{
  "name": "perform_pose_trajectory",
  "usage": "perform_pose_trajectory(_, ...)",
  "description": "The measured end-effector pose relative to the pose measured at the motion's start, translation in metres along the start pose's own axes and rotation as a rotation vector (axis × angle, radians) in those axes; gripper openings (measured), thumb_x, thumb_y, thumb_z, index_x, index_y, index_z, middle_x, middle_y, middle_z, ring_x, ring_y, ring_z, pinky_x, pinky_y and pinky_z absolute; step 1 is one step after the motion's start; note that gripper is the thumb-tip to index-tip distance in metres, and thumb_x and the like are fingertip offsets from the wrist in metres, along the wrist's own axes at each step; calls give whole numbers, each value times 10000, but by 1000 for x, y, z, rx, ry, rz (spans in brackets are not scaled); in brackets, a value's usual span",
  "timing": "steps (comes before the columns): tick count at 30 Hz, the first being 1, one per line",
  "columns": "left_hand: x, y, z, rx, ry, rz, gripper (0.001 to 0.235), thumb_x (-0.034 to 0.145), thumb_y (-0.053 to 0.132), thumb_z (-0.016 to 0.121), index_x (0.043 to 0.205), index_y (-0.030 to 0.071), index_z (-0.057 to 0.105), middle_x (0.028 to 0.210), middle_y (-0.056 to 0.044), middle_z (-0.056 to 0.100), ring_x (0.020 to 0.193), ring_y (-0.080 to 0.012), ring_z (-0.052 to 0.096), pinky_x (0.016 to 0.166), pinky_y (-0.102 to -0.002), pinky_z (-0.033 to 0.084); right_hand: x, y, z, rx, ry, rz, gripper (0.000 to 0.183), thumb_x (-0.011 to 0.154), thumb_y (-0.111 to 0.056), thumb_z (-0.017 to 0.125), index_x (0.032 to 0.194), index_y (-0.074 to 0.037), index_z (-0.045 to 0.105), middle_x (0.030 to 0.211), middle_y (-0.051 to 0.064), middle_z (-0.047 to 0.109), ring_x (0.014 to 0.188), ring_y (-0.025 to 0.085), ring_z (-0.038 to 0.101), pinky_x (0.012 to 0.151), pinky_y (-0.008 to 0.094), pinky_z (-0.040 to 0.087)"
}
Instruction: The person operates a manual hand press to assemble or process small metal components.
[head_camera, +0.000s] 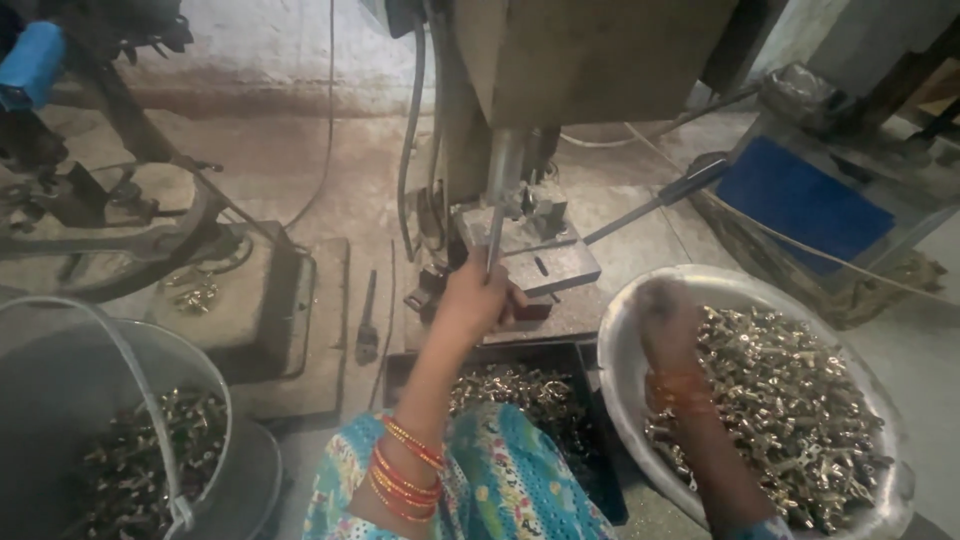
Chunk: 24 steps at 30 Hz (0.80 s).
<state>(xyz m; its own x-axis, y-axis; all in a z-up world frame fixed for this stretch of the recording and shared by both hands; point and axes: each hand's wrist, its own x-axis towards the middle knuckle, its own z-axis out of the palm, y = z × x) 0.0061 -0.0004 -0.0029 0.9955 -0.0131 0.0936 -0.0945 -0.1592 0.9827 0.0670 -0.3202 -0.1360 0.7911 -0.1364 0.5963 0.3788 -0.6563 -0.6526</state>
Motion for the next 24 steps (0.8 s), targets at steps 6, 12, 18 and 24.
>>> perform_pose_trajectory(6,-1,-1,0,-51,1,4,244,1032,227,447,1157,21,489,725,-97,741,458,-162,632,392,-323,499,40,-139,23,400,43,-132,285,895,-7,772,1087,-48,566,1015,97,619,891,181,648,761,329,587)
perform_pose_trajectory(12,-2,2,0,19,22,-36,255,996,232,472,1120,20,537,727,-93,758,465,-177,662,453,-337,555,39,-157,28,285,16,-264,304,816,23,775,1063,-43,611,960,87,650,861,225,655,749,353,549)
perform_pose_trajectory(18,6,-12,2,26,19,18,318,1020,229,468,1025,-72,571,724,-101,767,479,-182,682,470,-351,568,31,-170,15,29,-91,-494,305,759,120,656,1016,-44,651,1012,157,667,968,383,653,776,421,535)
perform_pose_trajectory(24,-2,5,2,7,19,-4,274,1002,227,466,1132,-11,508,709,-105,753,460,-199,664,446,-347,543,37,-159,24,-5,-28,-521,296,799,84,667,1063,-51,678,1017,168,680,942,403,644,786,468,532)
